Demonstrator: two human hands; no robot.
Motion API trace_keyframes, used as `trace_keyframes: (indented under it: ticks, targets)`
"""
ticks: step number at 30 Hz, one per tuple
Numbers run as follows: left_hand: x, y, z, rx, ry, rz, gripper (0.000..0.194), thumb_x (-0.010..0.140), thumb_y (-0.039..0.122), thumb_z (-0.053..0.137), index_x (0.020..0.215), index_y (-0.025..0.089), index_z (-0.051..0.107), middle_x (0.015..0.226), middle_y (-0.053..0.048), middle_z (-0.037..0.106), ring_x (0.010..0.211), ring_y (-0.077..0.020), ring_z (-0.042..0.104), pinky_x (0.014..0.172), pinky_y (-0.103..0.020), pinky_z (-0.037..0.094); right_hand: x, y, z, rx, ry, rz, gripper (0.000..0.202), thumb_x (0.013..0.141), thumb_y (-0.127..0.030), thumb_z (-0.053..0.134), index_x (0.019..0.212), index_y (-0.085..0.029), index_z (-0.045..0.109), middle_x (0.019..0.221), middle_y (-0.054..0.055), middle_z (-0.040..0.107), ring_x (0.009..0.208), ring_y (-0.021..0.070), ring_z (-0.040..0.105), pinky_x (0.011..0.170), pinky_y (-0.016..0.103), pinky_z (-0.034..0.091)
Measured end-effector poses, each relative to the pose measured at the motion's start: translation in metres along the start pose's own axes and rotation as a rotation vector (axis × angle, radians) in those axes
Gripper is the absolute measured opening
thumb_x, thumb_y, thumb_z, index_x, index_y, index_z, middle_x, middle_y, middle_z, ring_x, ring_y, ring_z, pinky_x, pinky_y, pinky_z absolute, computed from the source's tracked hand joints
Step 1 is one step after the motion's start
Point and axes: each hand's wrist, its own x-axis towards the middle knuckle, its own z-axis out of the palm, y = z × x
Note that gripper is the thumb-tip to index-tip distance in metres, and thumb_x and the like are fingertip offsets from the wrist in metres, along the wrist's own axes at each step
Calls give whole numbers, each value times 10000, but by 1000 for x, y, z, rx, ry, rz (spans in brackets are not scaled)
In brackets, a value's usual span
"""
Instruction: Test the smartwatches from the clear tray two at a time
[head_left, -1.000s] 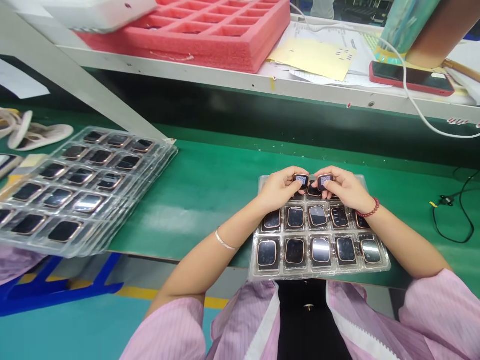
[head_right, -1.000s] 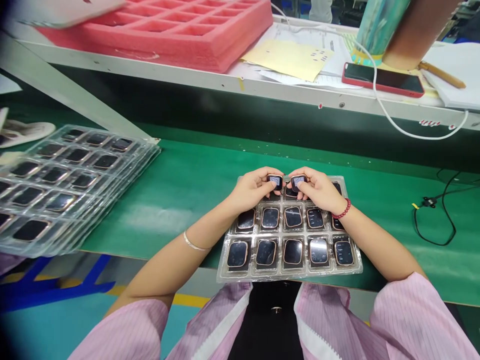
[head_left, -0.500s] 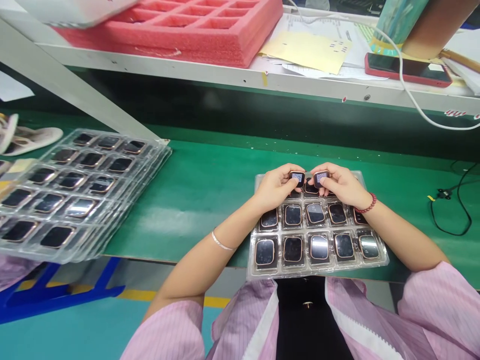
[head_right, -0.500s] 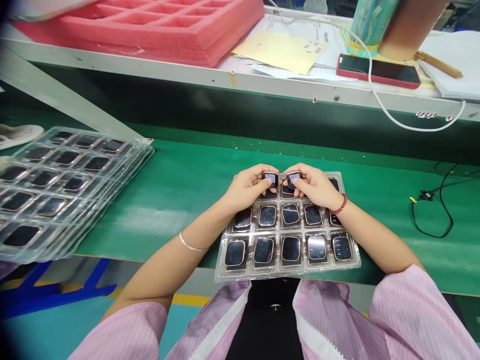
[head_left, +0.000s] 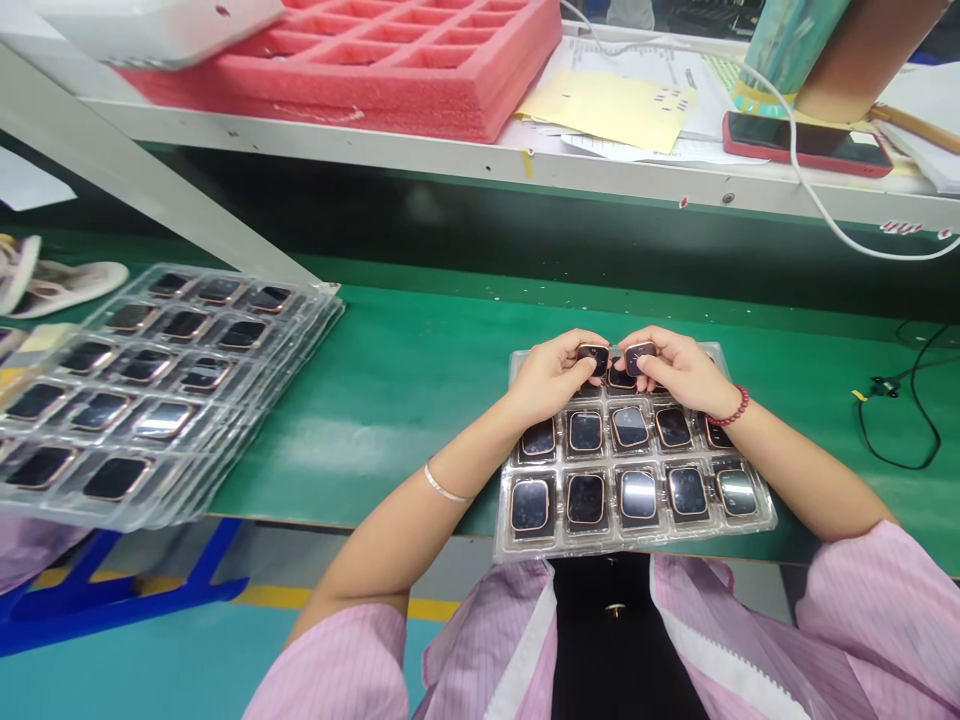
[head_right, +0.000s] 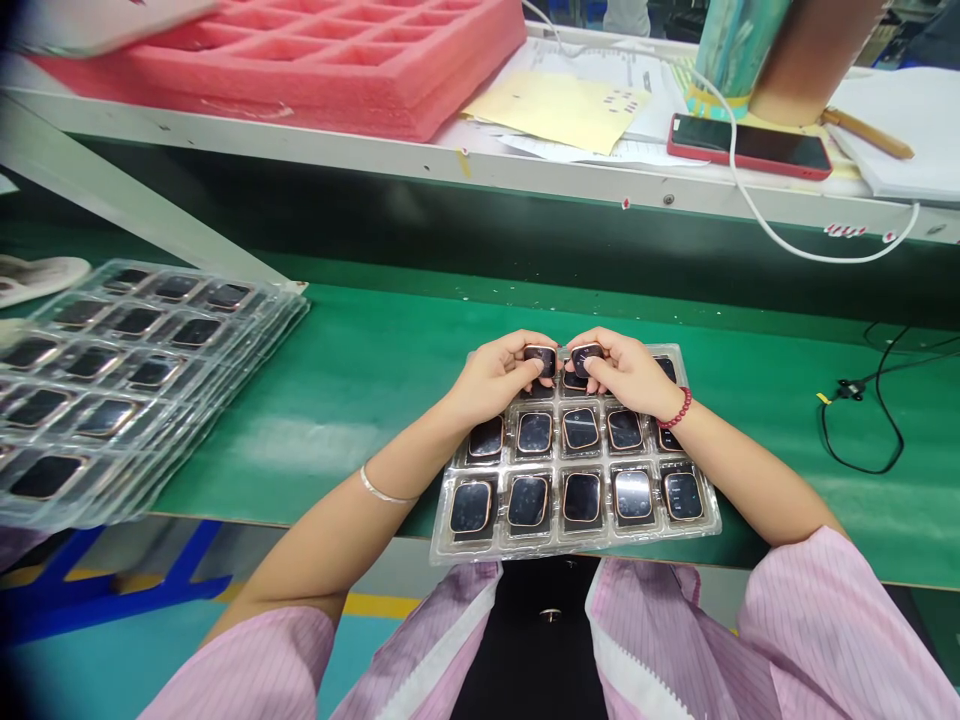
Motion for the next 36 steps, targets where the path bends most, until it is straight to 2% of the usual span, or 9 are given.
trace_keyframes:
  ticks: [4,9,12,15,20,25,30,33,36]
  targets:
    - [0,-2,-1,9,9,-12,255,931,352,650,1091,154,671,949,-64,763,702,-138,721,580,-219,527,0,1,-2,16,4,6,385,972,-546,639,1081,-178,654,911,61,755,551,92,586,527,239,520]
    - [2,-8,0,-8,48,23,346,833,169,672,1176,176,626,1055,-59,740,885,-162,728,791,-279,571,1,4,-2,-51,5,-74,400,868,-268,718,1239,-201,586,1077,76,746,782,144,672,598,243,522]
    - [2,-10,-1,-3,54,21,310,823,161,681,1127,174,624,1003,-42,724,851,-152,704,814,-293,569,1,4,-3,-37,-11,-31,438,883,-246,636,1313,-205,558,1173,96,732,772,143,678,593,259,537]
    - [2,-11,-2,22,18,16,260,904,173,562,1156,179,629,946,-27,722,765,-130,680,751,-281,552,0,3,-3,-67,21,-10,311,935,-289,569,1227,-186,597,1056,83,753,673,128,644,566,266,523]
    - [3,-12,-1,24,37,12,433,816,75,538,1226,194,610,968,-19,730,875,-145,698,790,-277,545,0,0,0,-134,28,-90,271,833,-213,663,1100,-189,621,988,56,742,834,166,694,704,294,561]
    - [3,-6,1,-61,42,7,246,811,139,641,1054,172,623,901,-13,707,750,-124,670,759,-282,558,-1,-1,-2,-69,-36,2,372,866,-205,589,1238,-197,602,1101,72,738,700,120,666,574,251,536]
    - [2,-4,0,-66,29,10,355,776,144,706,1120,181,629,964,-28,724,826,-142,697,770,-271,562,-2,-1,-2,-65,-54,-29,416,849,-192,658,1263,-208,616,1159,86,744,742,131,688,582,241,554]
    - [1,-4,-1,-54,7,-15,215,920,317,643,1080,174,658,896,-38,725,669,-118,657,626,-247,522,-2,-2,-2,-14,-54,27,289,958,-335,608,1197,-179,654,1074,93,751,669,114,666,551,233,547]
    - [1,-3,-2,-42,22,-35,304,983,421,581,1140,173,659,907,-55,735,664,-123,667,550,-227,466,-2,-2,-1,24,-29,43,319,996,-415,581,1192,-174,656,1038,93,754,650,110,657,561,239,558]
